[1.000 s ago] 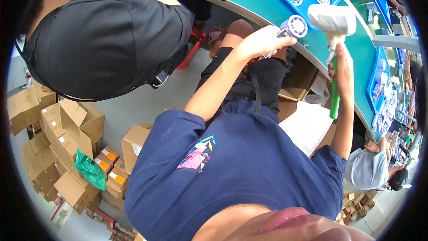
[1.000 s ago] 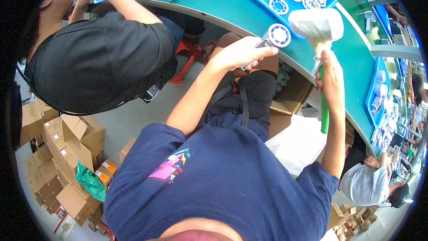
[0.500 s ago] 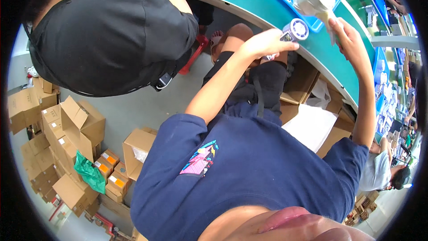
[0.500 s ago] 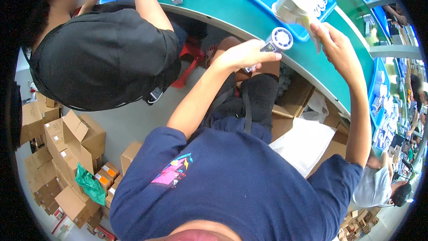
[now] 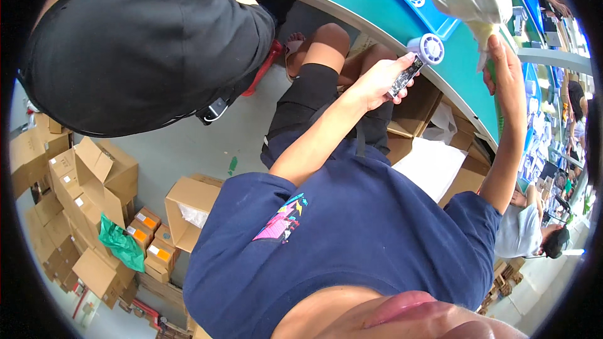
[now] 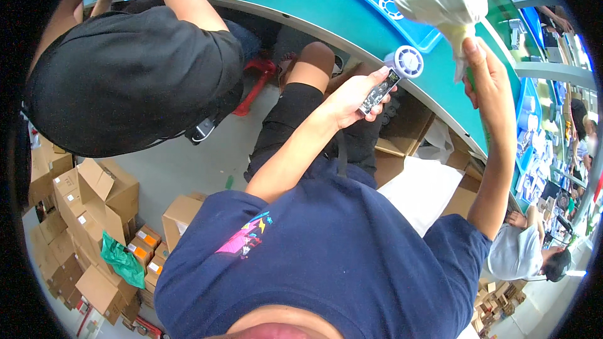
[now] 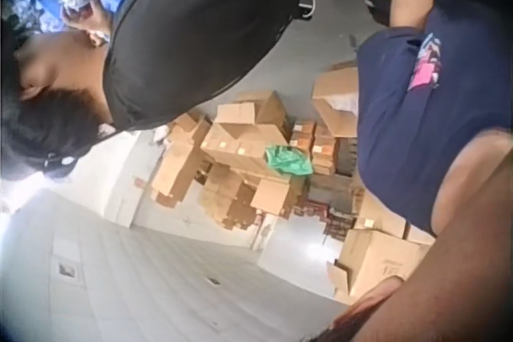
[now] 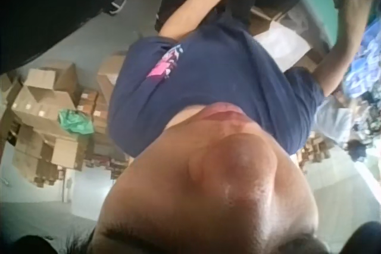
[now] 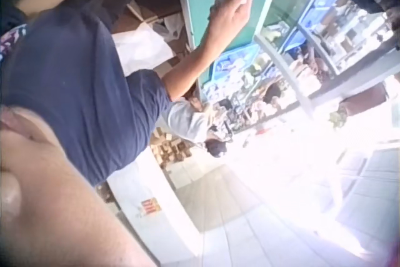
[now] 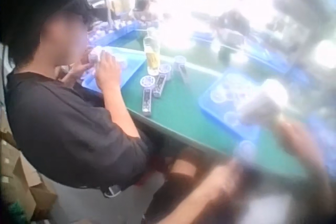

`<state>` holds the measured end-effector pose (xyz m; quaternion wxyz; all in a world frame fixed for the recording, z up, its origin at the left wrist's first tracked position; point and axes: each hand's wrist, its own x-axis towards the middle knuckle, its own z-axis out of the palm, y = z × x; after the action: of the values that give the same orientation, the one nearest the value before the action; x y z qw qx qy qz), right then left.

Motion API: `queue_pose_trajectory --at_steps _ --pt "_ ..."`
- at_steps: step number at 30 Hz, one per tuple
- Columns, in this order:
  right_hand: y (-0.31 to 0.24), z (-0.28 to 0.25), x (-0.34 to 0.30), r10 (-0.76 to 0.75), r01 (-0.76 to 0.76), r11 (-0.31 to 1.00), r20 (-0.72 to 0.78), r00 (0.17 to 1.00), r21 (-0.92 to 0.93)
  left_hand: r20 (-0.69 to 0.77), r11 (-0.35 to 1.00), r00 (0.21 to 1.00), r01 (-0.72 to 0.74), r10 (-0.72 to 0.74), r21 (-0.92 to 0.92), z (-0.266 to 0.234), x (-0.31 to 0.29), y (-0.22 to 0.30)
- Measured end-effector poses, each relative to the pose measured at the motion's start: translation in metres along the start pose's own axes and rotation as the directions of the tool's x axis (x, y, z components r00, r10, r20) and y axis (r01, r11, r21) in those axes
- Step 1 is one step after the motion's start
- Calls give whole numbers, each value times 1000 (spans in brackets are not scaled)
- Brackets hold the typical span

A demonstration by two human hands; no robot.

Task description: Assembling small white circular plastic components at a factory workbench using a rubber mallet.

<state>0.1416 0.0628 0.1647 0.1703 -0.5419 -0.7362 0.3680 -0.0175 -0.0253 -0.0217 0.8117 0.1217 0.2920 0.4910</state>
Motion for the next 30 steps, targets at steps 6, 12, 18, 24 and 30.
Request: queue_pose_trajectory --at_steps 6,12,18,24,30 --pt "23 -22 13 55 -40 959 47 997 -280 -8 994 994 -112 112 0 5 7 -12" --pt "0 -10 15 -3 113 885 237 972 -451 -42 995 994 -100 100 9 5 5 -13" --pt "-13 1 7 -132 240 788 225 965 -567 -21 997 997 -74 74 7 10 4 -16" --pt "-29 -2 -18 -171 236 866 183 968 -441 -39 995 994 -98 98 -7 14 6 -29" --pt "-24 -15 -35 -207 185 873 0 978 -451 -53 984 987 -158 154 -86 14 -4 -27"
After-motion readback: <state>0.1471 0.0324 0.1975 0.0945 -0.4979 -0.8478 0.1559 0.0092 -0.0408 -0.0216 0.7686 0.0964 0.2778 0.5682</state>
